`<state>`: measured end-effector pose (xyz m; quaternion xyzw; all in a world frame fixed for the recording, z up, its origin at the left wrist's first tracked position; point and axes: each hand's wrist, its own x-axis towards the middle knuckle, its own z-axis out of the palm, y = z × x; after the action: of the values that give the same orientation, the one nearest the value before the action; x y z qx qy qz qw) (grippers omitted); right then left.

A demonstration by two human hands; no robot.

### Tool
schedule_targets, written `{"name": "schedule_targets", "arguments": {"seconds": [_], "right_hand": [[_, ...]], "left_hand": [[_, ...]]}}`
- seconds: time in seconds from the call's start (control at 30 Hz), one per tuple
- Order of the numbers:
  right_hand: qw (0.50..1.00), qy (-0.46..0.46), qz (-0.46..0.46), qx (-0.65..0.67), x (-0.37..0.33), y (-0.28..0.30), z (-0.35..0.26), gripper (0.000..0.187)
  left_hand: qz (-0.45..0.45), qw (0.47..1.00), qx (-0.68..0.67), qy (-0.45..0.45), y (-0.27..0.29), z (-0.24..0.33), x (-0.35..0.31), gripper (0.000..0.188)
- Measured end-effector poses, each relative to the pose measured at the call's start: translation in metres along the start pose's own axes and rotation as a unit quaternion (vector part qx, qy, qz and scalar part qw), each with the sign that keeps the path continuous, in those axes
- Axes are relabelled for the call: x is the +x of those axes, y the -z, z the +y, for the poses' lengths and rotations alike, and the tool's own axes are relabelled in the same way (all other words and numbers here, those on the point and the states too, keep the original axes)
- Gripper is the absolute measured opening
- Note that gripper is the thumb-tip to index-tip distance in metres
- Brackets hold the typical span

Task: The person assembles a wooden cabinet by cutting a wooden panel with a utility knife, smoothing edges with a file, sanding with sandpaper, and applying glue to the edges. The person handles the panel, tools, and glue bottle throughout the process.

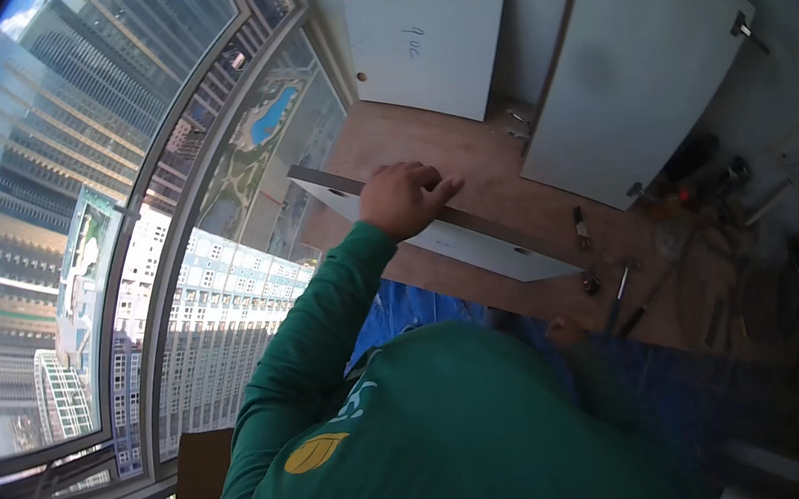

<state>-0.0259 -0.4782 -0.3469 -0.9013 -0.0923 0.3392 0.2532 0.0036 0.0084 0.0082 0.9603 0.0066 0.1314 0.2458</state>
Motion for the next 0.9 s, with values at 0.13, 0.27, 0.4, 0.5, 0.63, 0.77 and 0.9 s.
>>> {"name": "schedule_targets", "arguments": {"seconds": [0.13,0.27,0.4,0.5,0.63,0.77,0.9], "right_hand": [[0.990,0.043,0.095,0.099,0.002,0.062,-0.045,0.025],[0.972,0.011,0.142,0.189,0.030,0.102,-0.017,0.025],[0.966,0.000,0.203,0.160,0.050,0.113,0.021,0.030],[0.974,-0.014,0.149,0.172,0.073,0.126,0.034,0.040],[0.978,-0.004,0.207,-0.014,0.081,0.147,0.000,0.070],[0.987,-0.043,0.142,-0.060,0.108,0.142,-0.016,0.092],[0.991,-0.077,0.092,-0.067,0.133,0.130,-0.001,0.099]], "left_hand": [[-0.013,0.989,-0.044,0.139,0.002,0.006,0.022,0.053],[-0.072,0.977,0.035,0.198,-0.004,0.010,0.038,0.051],[-0.072,0.966,-0.077,0.236,-0.017,-0.016,0.048,0.060],[-0.066,0.962,-0.041,0.261,-0.021,-0.011,0.054,0.061],[-0.117,0.944,0.131,0.279,-0.022,0.026,0.074,0.063],[-0.089,0.939,0.142,0.300,-0.023,0.022,0.063,0.062],[-0.088,0.939,0.139,0.302,-0.024,0.025,0.060,0.058]]}}
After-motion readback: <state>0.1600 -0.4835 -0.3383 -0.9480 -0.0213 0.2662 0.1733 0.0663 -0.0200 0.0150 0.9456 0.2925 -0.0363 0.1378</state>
